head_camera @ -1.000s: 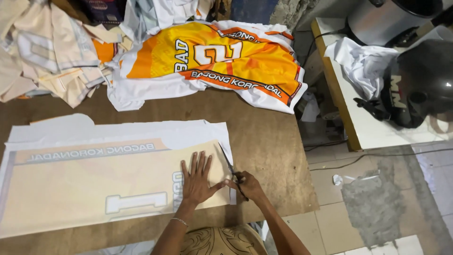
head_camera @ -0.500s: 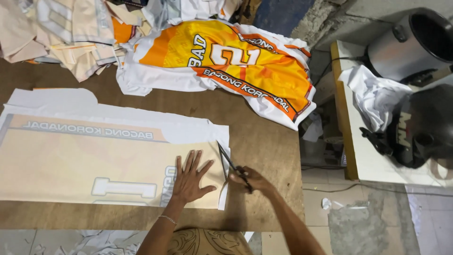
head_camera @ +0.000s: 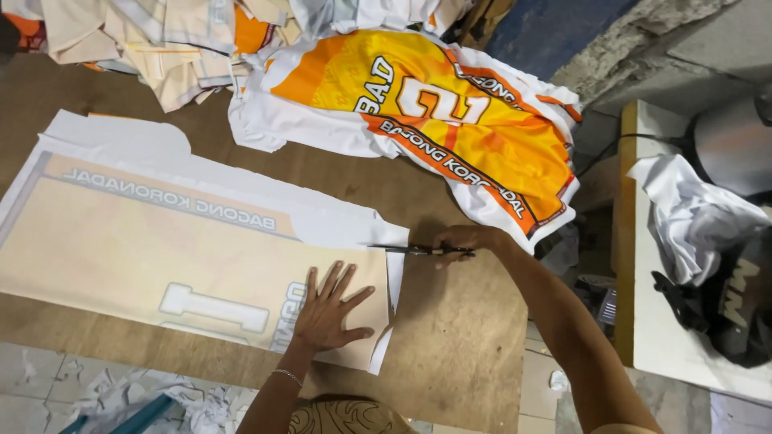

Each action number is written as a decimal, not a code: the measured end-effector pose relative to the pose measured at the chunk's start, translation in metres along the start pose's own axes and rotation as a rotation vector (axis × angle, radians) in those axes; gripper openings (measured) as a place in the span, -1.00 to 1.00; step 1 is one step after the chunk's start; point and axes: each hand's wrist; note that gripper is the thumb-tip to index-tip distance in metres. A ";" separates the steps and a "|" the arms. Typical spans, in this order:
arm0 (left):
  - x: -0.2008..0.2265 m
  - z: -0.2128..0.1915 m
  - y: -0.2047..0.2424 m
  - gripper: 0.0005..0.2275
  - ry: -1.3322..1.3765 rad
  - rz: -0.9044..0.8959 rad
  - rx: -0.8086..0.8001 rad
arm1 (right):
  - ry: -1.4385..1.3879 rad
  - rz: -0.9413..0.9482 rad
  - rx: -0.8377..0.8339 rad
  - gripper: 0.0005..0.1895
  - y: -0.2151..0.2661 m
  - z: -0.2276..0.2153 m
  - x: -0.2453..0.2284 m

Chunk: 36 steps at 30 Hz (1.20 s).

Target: The person uses scissors to cut a piece of white fabric that is laid over a sports jersey on a wooden table. They trim the edges of the fabric, remove the cut pieces, and then flip the jersey over to continue cutting the fabric on the other side.

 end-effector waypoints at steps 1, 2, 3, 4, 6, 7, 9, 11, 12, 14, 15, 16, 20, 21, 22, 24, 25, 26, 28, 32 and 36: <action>0.000 -0.003 0.000 -0.21 0.017 0.009 -0.008 | 0.018 -0.017 -0.015 -0.18 -0.003 -0.003 -0.002; -0.001 -0.006 0.002 -0.21 0.035 0.019 -0.018 | 0.033 -0.033 -0.030 -0.15 -0.006 -0.005 -0.004; -0.002 -0.007 0.001 -0.21 0.040 0.012 -0.022 | 0.036 -0.033 -0.039 -0.15 -0.006 -0.006 -0.006; -0.001 -0.008 0.000 -0.21 0.040 0.012 -0.043 | 0.044 -0.042 -0.029 -0.19 -0.005 -0.008 -0.008; -0.001 -0.009 -0.002 -0.20 0.048 0.008 -0.066 | 0.057 -0.046 -0.025 -0.23 -0.007 -0.009 -0.008; -0.002 -0.010 -0.002 -0.21 0.046 0.007 -0.068 | 0.061 -0.041 -0.016 -0.28 -0.011 -0.010 -0.006; -0.002 -0.011 -0.002 -0.22 0.054 0.002 -0.077 | 0.068 -0.031 -0.019 -0.33 -0.014 -0.009 -0.002; -0.003 -0.013 -0.001 -0.23 0.072 0.016 -0.060 | 0.053 0.004 -0.019 -0.27 -0.016 -0.006 -0.001; -0.004 -0.007 -0.002 -0.23 0.075 0.009 -0.062 | 0.058 0.002 -0.025 -0.27 -0.016 -0.005 -0.008; -0.003 0.005 -0.003 -0.28 0.078 0.066 0.022 | 0.061 -0.031 -0.043 -0.09 -0.013 -0.003 -0.019; -0.003 0.015 -0.005 -0.28 0.082 0.064 0.018 | 0.061 -0.028 -0.048 -0.09 -0.014 0.005 -0.030; -0.004 0.024 -0.009 -0.28 0.061 0.087 0.046 | 0.100 -0.041 -0.034 -0.03 -0.013 0.011 -0.040; -0.008 0.037 -0.012 -0.30 0.058 0.117 0.133 | 0.133 -0.078 0.029 -0.14 -0.015 0.017 -0.044; -0.006 0.037 -0.012 -0.30 0.069 0.112 0.132 | 0.138 -0.071 0.021 -0.14 -0.010 0.018 -0.045; -0.007 0.037 -0.011 -0.30 0.083 0.114 0.160 | 0.147 -0.018 0.032 -0.19 -0.008 0.020 -0.049; -0.008 0.031 -0.006 -0.30 0.098 0.104 0.184 | 0.161 0.029 0.034 -0.25 -0.011 0.027 -0.057; -0.007 0.025 -0.003 -0.28 0.105 0.112 0.142 | 0.207 0.025 0.028 -0.11 -0.014 0.031 -0.060; -0.008 0.016 -0.003 -0.25 0.105 0.131 0.103 | 0.246 0.020 0.033 0.02 -0.016 0.034 -0.063; -0.009 0.018 0.000 -0.26 0.097 0.129 0.113 | 0.255 -0.026 0.051 -0.01 -0.018 0.045 -0.080; -0.008 0.028 -0.003 -0.26 0.083 0.128 0.167 | 0.293 -0.131 0.139 -0.17 -0.020 0.052 -0.075; -0.008 0.037 -0.005 -0.26 0.082 0.130 0.243 | 0.351 -0.065 0.181 -0.28 -0.004 0.060 -0.109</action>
Point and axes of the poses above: each hand's wrist, its own y-axis away from the middle knuckle, its own z-axis out of the palm, x = y × z, and after that the axes turned 11 degrees about -y, right-handed
